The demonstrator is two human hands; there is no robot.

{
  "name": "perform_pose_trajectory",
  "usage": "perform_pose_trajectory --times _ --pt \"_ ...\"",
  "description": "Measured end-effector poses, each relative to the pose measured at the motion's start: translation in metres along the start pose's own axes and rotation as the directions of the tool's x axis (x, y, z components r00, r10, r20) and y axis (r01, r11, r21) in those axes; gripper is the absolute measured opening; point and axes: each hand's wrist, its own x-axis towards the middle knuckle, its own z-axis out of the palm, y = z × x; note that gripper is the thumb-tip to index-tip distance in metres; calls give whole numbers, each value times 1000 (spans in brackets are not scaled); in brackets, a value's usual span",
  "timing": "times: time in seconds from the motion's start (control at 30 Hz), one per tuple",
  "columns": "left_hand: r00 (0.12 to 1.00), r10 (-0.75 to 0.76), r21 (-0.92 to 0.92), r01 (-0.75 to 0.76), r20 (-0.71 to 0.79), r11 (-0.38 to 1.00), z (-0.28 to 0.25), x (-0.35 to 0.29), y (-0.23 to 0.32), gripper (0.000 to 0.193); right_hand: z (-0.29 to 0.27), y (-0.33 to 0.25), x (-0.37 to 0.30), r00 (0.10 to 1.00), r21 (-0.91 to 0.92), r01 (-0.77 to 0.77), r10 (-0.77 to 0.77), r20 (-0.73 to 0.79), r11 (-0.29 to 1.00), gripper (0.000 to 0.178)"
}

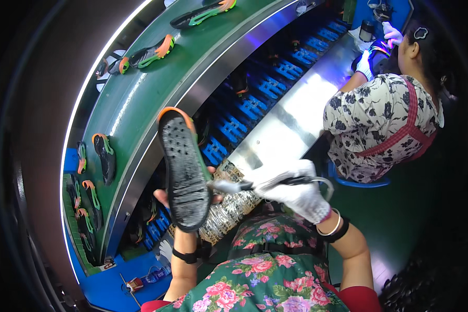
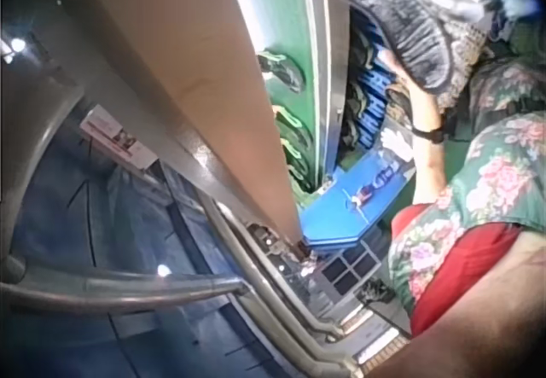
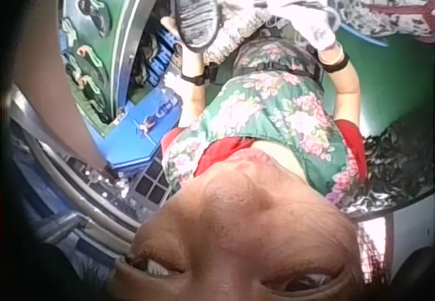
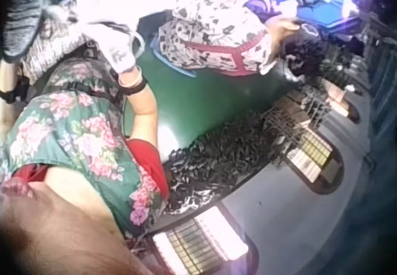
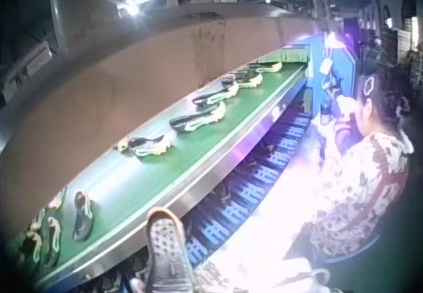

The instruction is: Applying adhesive to the edges and surface of shoe soles using a brush.

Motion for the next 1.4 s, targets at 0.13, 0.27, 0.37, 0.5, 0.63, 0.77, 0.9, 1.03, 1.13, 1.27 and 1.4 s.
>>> perform_pose_trajectory --times 0.13,0.27,0.37,0.5,0.63,0.77,0.9,1.03,1.13,1.27,1.4 --pt "962 90 65 -111 259 992 18 37 67 125 -26 3 -11 972 -258 215 -231 -35 942 9" --pt "939 205 -233 -142 277 962 -8 112 144 105 -28 32 -6 985 -88 90 -101 -143 992 12" --pt "923 276 -399 -367 -269 840 -23 155 165 98 -36 51 -3 982 -229 109 -140 -126 967 13" --pt "914 348 -467 -406 -209 786 -51 163 175 105 -46 60 -4 977 -119 95 -116 -180 988 13" --pt "879 412 -368 -475 -239 799 -45 180 176 102 -51 49 -8 971 -93 75 -94 -218 993 16" --pt "937 178 -171 -237 -301 956 -13 220 143 96 -60 42 -10 958 -89 110 -129 -257 990 16" --pt "871 388 630 -124 -302 767 -16 286 165 94 -55 29 -8 954 -74 129 -144 -263 989 18" --pt "795 549 966 202 -258 161 -14 340 182 104 -64 26 -14 938 46 99 -78 -337 994 20" --pt "807 508 939 343 -303 14 -23 353 210 88 -68 26 -17 941 145 118 -64 -331 982 19" --pt "739 629 957 290 -243 29 -28 333 220 42 -65 21 -19 953 123 116 -76 -292 986 17" --pt "743 648 984 89 -167 152 -1 282 169 30 -64 22 -19 951 94 100 -68 -303 991 17"
